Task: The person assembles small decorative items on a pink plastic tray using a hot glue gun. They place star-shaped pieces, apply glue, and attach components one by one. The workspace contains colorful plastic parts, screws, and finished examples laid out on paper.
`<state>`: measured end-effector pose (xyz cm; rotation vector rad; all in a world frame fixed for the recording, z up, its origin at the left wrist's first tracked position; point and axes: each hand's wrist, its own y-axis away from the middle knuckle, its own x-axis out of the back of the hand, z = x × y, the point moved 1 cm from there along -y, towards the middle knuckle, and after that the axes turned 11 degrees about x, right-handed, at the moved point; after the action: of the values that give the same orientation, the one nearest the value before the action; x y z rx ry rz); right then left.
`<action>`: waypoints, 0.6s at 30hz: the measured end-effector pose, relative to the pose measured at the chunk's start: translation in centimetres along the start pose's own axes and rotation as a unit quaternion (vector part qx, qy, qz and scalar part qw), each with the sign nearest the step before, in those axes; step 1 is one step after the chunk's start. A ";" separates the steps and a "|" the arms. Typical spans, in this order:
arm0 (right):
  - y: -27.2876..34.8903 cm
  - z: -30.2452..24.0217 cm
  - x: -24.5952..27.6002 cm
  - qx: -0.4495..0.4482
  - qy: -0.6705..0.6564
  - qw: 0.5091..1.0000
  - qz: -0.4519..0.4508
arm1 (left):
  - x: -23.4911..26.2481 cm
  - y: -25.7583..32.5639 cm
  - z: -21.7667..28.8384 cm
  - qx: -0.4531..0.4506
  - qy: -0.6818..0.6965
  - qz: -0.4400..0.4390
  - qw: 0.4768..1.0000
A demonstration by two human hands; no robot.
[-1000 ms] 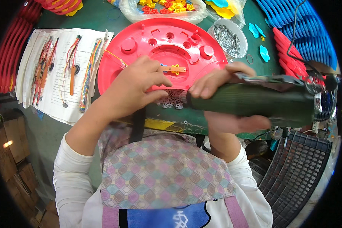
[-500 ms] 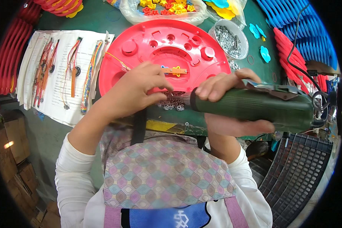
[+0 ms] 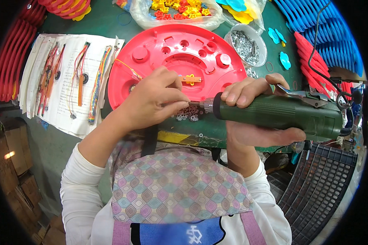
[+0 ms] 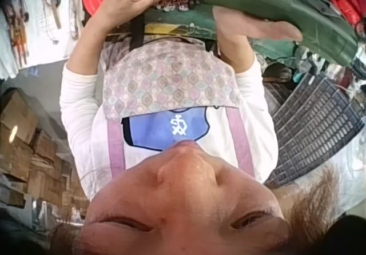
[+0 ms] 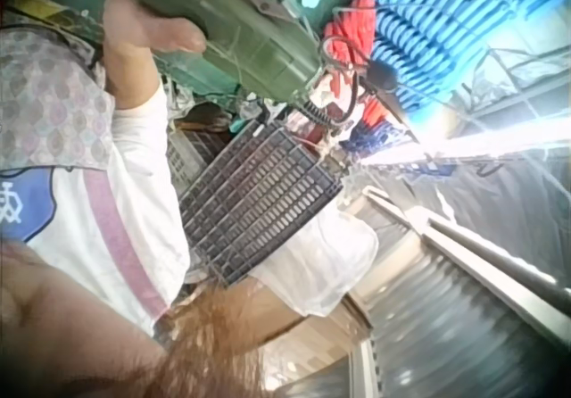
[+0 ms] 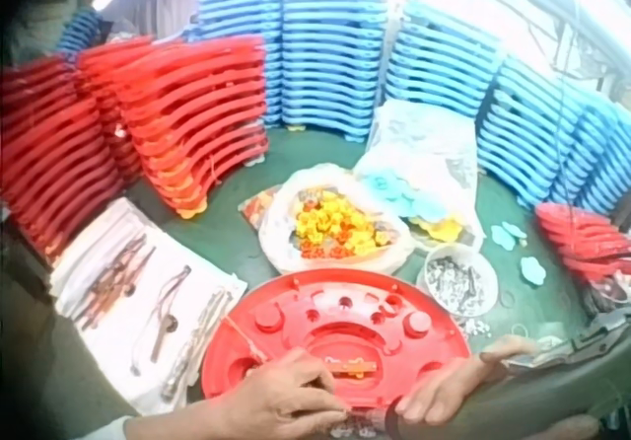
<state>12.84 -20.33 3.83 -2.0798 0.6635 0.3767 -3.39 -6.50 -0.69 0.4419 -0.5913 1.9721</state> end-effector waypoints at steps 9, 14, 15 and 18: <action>-1.8 2.4 -1.0 0.028 -0.035 0.997 -0.065 | 1.3 -0.9 -0.4 -0.039 -0.068 0.077 0.994; -1.7 5.1 -0.4 -0.057 0.057 0.991 -0.103 | 0.8 -1.6 -1.7 0.058 -0.185 0.102 0.976; -1.6 5.3 -1.0 -0.080 0.105 0.987 -0.091 | 0.6 -1.6 -2.0 0.075 -0.226 0.095 0.967; -1.6 6.1 -2.7 -0.110 0.179 0.975 -0.076 | -0.1 -2.0 -1.7 0.080 -0.260 0.119 0.955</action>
<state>11.54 -13.68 2.84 -2.4230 0.6893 -0.0181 -1.60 -4.84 -1.66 1.0527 -0.8468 2.1473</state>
